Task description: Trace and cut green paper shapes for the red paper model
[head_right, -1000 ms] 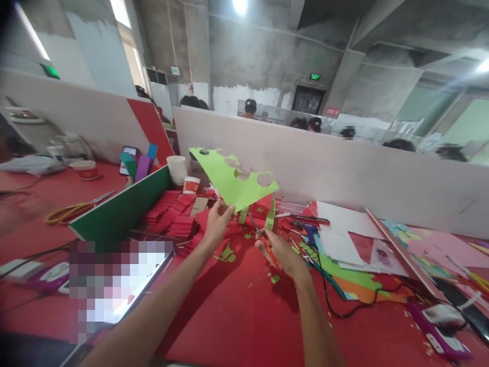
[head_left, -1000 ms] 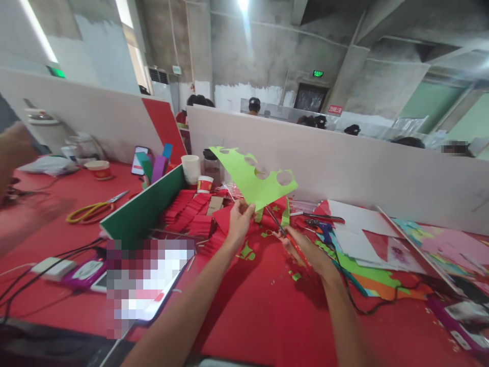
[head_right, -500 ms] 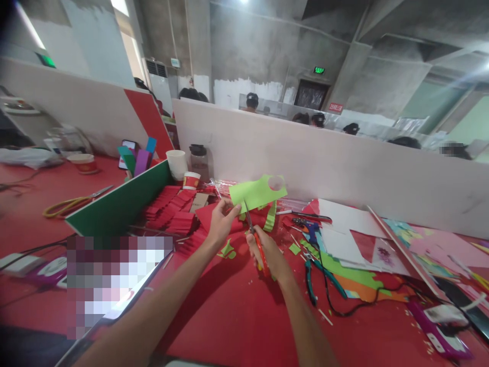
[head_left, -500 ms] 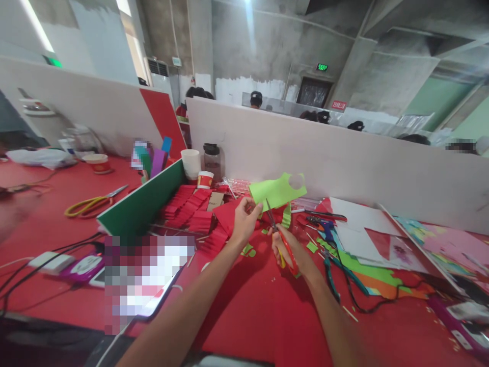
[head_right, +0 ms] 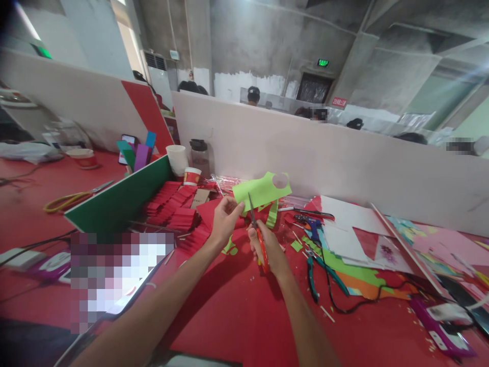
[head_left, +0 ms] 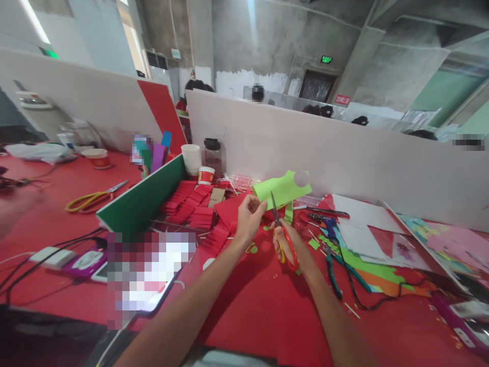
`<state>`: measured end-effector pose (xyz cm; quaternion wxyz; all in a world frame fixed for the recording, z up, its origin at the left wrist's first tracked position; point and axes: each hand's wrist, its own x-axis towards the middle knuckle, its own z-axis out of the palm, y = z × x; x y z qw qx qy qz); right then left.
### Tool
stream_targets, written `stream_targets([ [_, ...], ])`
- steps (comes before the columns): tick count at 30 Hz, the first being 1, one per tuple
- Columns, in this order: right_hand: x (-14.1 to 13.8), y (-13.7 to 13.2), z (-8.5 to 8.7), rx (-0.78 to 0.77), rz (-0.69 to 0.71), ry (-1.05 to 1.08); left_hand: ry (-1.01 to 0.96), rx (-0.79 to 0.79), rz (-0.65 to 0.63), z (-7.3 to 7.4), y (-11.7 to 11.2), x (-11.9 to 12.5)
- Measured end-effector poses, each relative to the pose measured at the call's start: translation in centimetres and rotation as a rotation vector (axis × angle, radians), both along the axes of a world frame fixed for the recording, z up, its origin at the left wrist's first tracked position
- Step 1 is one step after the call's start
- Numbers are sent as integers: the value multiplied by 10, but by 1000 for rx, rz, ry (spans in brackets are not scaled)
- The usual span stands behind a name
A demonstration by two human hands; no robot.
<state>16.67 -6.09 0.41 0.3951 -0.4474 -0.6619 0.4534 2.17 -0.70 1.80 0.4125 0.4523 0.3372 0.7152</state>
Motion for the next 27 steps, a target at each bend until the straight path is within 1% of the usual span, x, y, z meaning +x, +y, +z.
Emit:
stream_targets([
  [6, 0, 2, 0, -29, 1, -4, -6, -11, 5, 1, 0, 0],
  [11, 1, 1, 1, 26, 2, -28, -17, -9, -5, 0, 1, 0],
  [19, 0, 0, 4, 39, -25, -73, 12, -18, 24, 3, -2, -1],
  [27, 0, -1, 5, 71, -42, -95, 14, -16, 28, 3, -2, -2],
])
